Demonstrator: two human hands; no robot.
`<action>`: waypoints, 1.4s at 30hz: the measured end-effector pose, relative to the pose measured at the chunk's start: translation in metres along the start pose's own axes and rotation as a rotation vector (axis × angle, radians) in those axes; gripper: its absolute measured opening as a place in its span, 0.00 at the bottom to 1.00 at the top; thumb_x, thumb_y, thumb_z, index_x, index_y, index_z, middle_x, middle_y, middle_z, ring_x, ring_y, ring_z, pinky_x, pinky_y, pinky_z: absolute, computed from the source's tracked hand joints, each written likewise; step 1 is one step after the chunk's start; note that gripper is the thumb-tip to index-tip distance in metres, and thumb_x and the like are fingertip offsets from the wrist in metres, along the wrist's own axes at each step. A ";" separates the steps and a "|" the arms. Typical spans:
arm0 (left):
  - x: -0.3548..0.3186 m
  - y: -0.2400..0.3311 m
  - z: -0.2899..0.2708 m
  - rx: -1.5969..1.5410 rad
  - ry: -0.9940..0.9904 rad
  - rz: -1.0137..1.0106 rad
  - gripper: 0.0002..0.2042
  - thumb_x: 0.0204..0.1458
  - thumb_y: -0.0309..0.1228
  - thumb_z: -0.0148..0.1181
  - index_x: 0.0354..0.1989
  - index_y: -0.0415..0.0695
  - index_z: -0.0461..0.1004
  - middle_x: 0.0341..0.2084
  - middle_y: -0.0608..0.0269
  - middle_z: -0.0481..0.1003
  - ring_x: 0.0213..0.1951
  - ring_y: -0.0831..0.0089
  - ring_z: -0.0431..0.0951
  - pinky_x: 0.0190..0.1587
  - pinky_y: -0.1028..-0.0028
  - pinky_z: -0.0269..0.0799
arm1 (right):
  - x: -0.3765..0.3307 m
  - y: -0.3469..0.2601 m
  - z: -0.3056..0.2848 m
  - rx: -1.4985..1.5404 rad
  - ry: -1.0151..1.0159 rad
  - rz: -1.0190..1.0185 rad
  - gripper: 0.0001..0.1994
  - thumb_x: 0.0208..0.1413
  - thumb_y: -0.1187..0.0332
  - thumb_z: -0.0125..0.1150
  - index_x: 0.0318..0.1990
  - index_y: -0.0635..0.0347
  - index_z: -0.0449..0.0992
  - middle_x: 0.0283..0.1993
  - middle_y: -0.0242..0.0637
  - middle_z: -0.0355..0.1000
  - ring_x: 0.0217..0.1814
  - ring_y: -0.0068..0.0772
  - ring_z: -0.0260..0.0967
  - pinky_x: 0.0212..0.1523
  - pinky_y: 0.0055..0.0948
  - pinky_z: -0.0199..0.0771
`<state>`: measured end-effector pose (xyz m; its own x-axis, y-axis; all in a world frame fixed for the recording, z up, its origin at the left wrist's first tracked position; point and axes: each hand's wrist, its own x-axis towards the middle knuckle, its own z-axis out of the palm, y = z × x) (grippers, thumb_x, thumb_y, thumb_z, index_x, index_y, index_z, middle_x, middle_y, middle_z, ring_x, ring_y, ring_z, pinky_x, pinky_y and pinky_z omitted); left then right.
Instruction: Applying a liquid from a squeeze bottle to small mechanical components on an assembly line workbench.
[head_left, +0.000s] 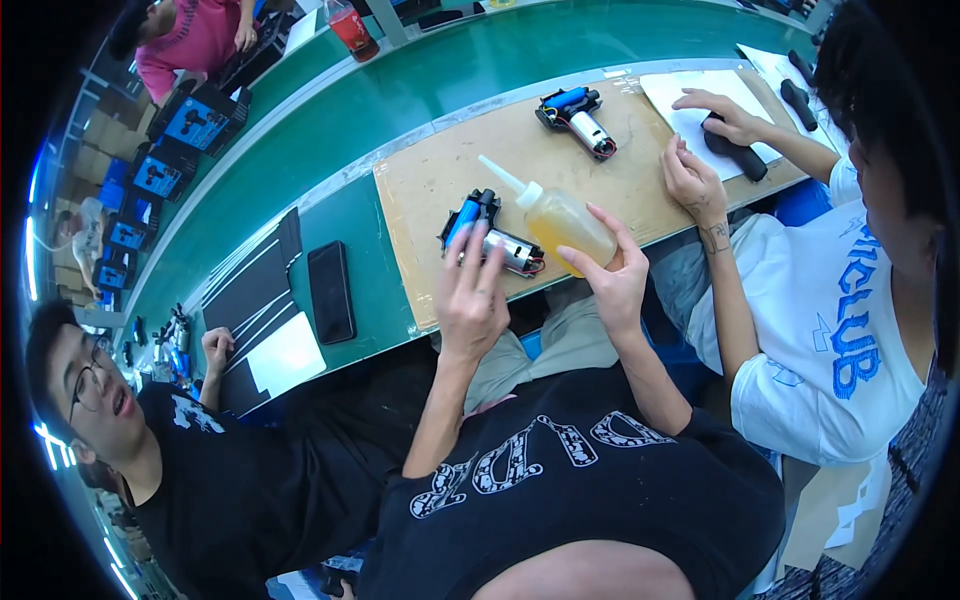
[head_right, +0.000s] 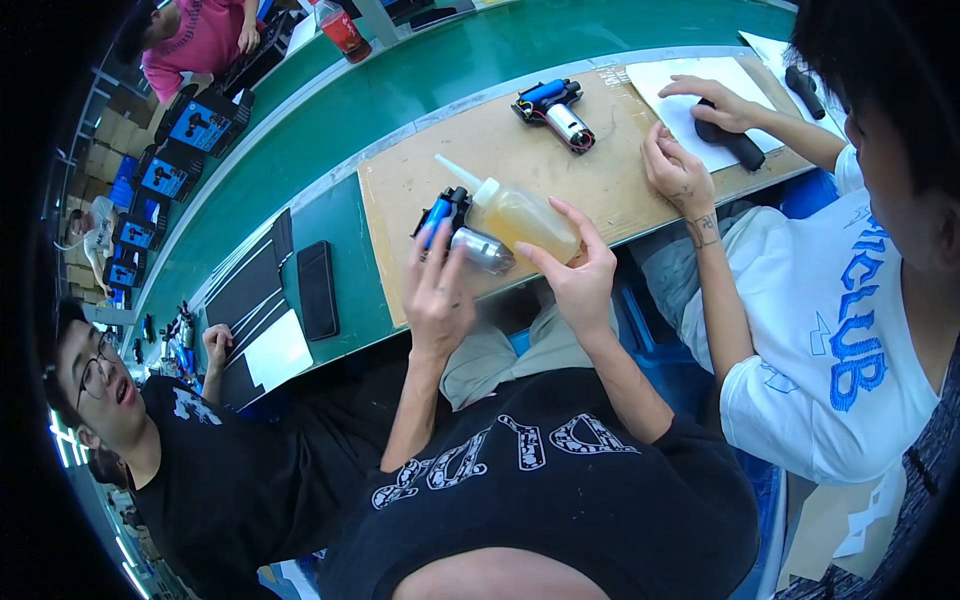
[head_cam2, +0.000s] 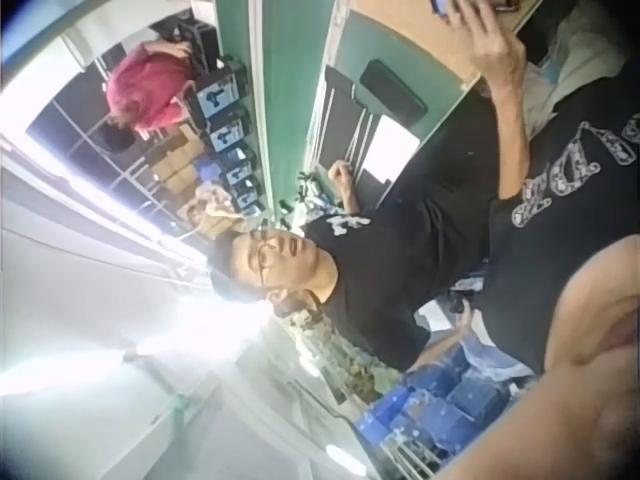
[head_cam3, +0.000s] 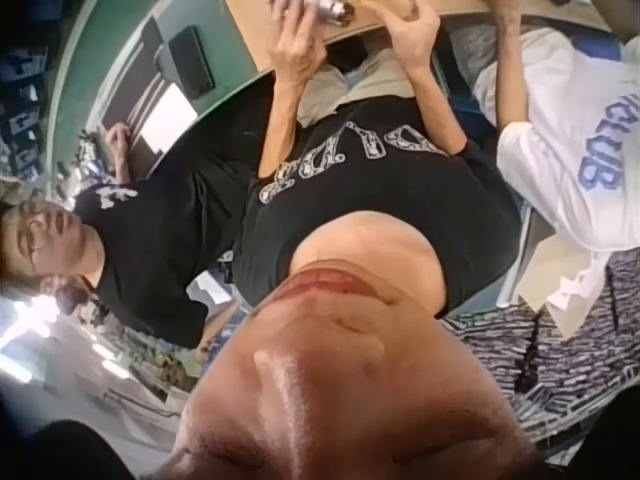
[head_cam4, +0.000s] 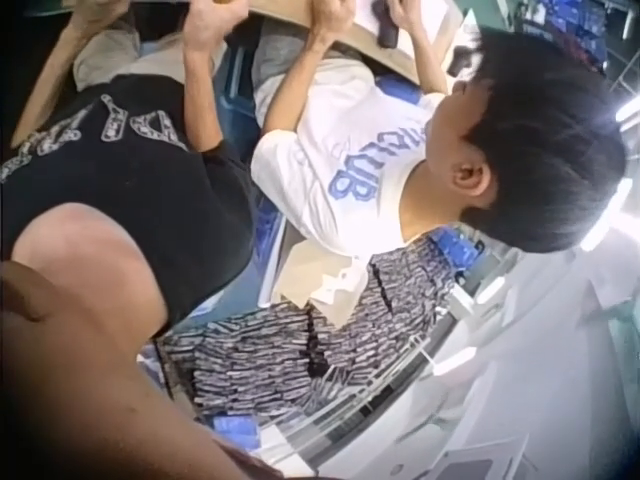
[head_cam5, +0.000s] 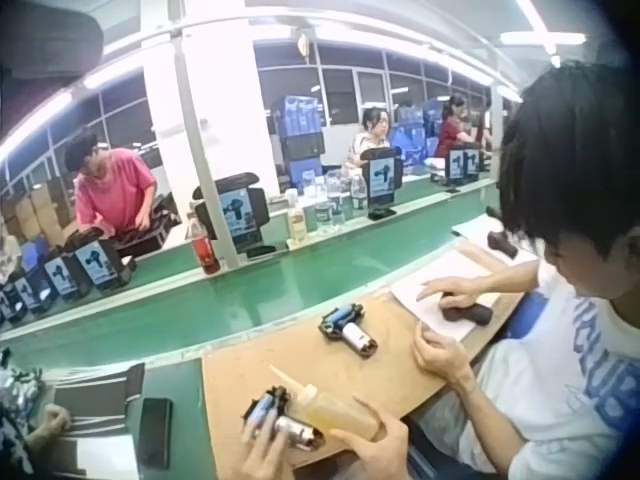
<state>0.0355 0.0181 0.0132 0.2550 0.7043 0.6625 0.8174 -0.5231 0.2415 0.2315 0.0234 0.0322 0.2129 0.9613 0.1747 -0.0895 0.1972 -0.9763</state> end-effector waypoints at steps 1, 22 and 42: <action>0.008 0.001 0.003 -0.039 -0.077 0.102 0.26 0.45 0.16 0.60 0.58 0.39 0.75 0.62 0.48 0.71 0.65 0.50 0.69 0.61 0.58 0.69 | 0.000 -0.001 -0.002 0.032 0.007 0.028 0.31 0.47 0.82 0.73 0.62 0.69 0.71 0.56 0.43 0.74 0.56 0.30 0.74 0.57 0.28 0.76; 0.224 0.017 0.132 -0.229 -0.172 0.743 0.15 0.45 0.21 0.59 0.44 0.40 0.76 0.45 0.59 0.79 0.48 0.64 0.80 0.40 0.67 0.80 | 0.006 -0.039 -0.051 0.163 0.081 -0.064 0.34 0.43 0.85 0.73 0.62 0.70 0.69 0.58 0.43 0.72 0.60 0.31 0.72 0.63 0.29 0.70; 0.134 -0.004 0.091 -0.556 -0.049 -0.121 0.18 0.48 0.17 0.55 0.49 0.41 0.77 0.39 0.51 0.83 0.41 0.53 0.83 0.45 0.61 0.79 | 0.029 -0.016 -0.039 0.430 -0.057 0.260 0.34 0.44 0.83 0.68 0.62 0.67 0.66 0.59 0.41 0.70 0.63 0.32 0.67 0.64 0.30 0.65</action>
<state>0.1134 0.1580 0.0362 0.2109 0.7893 0.5767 0.4508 -0.6020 0.6591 0.2768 0.0402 0.0478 0.0783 0.9957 -0.0488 -0.5280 -0.0001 -0.8492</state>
